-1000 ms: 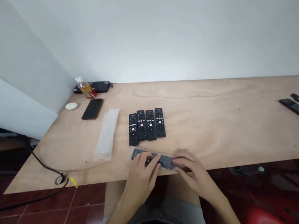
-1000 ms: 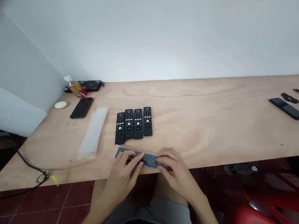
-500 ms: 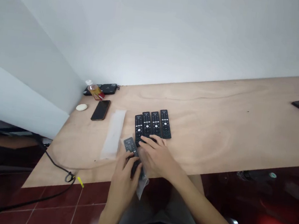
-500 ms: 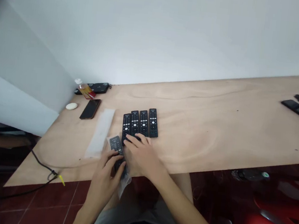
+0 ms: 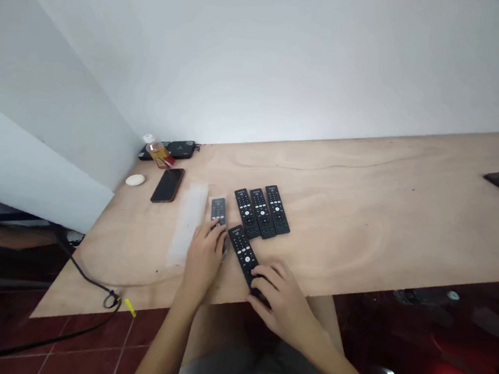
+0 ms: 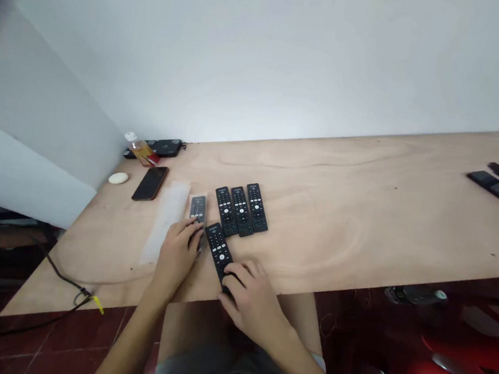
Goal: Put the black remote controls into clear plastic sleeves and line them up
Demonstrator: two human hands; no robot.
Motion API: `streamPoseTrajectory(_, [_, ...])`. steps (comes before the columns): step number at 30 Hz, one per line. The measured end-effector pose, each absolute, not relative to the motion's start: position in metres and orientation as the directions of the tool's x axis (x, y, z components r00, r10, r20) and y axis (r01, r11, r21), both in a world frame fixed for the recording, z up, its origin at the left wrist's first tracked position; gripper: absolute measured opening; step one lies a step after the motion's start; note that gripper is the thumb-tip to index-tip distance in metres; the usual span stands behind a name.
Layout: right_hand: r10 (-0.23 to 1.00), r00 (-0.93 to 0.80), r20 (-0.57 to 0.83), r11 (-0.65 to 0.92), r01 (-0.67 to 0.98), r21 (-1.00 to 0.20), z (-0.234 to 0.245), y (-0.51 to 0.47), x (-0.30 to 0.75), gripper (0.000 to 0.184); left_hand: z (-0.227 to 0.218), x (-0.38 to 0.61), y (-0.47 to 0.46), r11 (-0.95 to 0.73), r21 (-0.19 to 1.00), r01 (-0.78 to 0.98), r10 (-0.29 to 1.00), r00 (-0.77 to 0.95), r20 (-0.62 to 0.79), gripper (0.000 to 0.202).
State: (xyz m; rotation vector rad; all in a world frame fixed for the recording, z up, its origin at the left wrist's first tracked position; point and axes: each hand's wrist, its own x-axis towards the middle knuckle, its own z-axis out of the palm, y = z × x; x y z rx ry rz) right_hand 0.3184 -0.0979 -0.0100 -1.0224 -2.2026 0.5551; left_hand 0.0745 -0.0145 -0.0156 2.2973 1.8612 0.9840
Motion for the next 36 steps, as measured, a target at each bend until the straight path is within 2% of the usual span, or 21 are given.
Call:
streamPoseTrajectory(3, [0.847, -0.423, 0.324, 0.515, 0.497, -0.698, -0.009, -0.101, 0.337, 0.02, -0.005, 0.076, -0.004, -0.37, 0.388, 0.844, 0.86, 0.153, 0.487, 0.03])
streamPoseTrajectory(7, [0.864, -0.412, 0.29, 0.478, 0.483, -0.734, -0.005, -0.087, 0.374, 0.037, 0.009, 0.082, -0.03, -0.587, 0.413, 0.697, 0.791, 0.385, 0.475, 0.042])
streamPoseTrajectory(11, [0.833, -0.473, 0.285, 0.505, 0.442, -0.741, -0.003, -0.069, 0.404, 0.033, 0.004, 0.093, -0.065, -0.62, 0.423, 0.66, 0.781, 0.475, 0.405, 0.041])
streamPoseTrajectory(14, [0.831, -0.494, 0.254, 0.485, 0.422, -0.766, -0.003, -0.064, 0.41, 0.026, -0.009, 0.098, -0.076, -0.58, 0.477, 0.66, 0.813, 0.43, 0.394, 0.045])
streamPoseTrajectory(16, [0.838, -0.487, 0.247, 0.469, 0.411, -0.782, -0.003, -0.064, 0.408, 0.024, -0.013, 0.101, -0.077, -0.536, 0.534, 0.654, 0.843, 0.373, 0.388, 0.04])
streamPoseTrajectory(18, [0.862, -0.453, 0.228, 0.426, 0.401, -0.811, -0.003, -0.064, 0.405, 0.032, -0.013, 0.103, -0.074, -0.484, 0.608, 0.629, 0.874, 0.326, 0.359, 0.03])
streamPoseTrajectory(20, [0.89, -0.408, 0.202, 0.368, 0.383, -0.848, -0.004, -0.063, 0.402, 0.035, -0.007, 0.105, -0.07, -0.411, 0.697, 0.588, 0.91, 0.302, 0.283, 0.023])
streamPoseTrajectory(23, [0.912, -0.365, 0.186, 0.311, 0.319, -0.895, -0.005, -0.057, 0.4, 0.026, 0.005, 0.105, -0.064, -0.269, 0.816, 0.511, 0.948, 0.291, 0.131, 0.02])
streamPoseTrajectory(26, [0.911, -0.359, 0.201, 0.306, 0.264, -0.915, -0.006, -0.053, 0.401, 0.023, 0.011, 0.105, -0.06, -0.177, 0.868, 0.465, 0.949, 0.315, 0.025, 0.024])
streamPoseTrajectory(28, [0.914, -0.341, 0.218, 0.317, 0.269, -0.909, -0.006, -0.053, 0.401, 0.026, 0.01, 0.106, -0.06, -0.164, 0.868, 0.469, 0.957, 0.29, 0.024, 0.029])
streamPoseTrajectory(31, [0.916, -0.333, 0.225, 0.332, 0.311, -0.89, -0.009, -0.057, 0.402, 0.026, 0.003, 0.112, -0.064, -0.225, 0.825, 0.518, 0.967, 0.22, 0.126, 0.027])
streamPoseTrajectory(34, [0.896, -0.391, 0.211, 0.36, 0.364, -0.859, -0.014, -0.06, 0.404, 0.043, -0.004, 0.113, -0.071, -0.336, 0.727, 0.599, 0.941, 0.241, 0.236, 0.024])
streamPoseTrajectory(36, [0.884, -0.419, 0.207, 0.379, 0.384, -0.842, -0.017, -0.06, 0.406, 0.048, -0.006, 0.109, -0.074, -0.383, 0.679, 0.626, 0.924, 0.27, 0.272, 0.027])
